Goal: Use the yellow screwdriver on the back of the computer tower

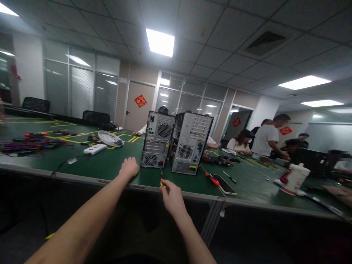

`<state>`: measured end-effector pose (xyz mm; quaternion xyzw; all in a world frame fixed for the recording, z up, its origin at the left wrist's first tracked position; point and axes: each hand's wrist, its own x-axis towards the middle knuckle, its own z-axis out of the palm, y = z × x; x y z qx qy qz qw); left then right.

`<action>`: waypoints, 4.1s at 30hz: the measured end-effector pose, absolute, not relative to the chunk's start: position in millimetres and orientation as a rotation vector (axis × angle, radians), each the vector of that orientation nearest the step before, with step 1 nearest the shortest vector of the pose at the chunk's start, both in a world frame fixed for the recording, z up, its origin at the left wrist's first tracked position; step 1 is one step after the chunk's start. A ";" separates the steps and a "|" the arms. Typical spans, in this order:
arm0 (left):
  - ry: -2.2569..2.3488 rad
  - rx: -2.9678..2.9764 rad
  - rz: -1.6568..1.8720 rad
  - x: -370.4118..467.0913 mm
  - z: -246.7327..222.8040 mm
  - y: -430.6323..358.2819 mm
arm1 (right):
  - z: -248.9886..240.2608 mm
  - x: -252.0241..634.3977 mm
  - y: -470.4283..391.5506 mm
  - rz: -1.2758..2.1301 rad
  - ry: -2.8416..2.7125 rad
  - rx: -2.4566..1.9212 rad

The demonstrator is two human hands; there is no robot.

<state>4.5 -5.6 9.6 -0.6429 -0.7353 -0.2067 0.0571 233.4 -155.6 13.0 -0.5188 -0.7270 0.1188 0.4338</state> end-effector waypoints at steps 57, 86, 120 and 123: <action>-2.233 -1.993 -0.639 1.1 7.5 -2.3 | 18.6 231.5 -164.0 0.220 -1.809 -1.220; -2.235 -1.967 -0.633 0.9 5.1 -0.4 | 20.4 231.9 -167.8 0.322 -1.821 -1.349; -2.216 -1.980 -0.626 1.5 6.7 -2.9 | 16.7 233.2 -168.8 0.025 -1.890 -1.466; -2.209 -1.991 -0.632 1.0 6.2 -2.0 | 18.1 232.2 -168.1 0.013 -1.872 -1.527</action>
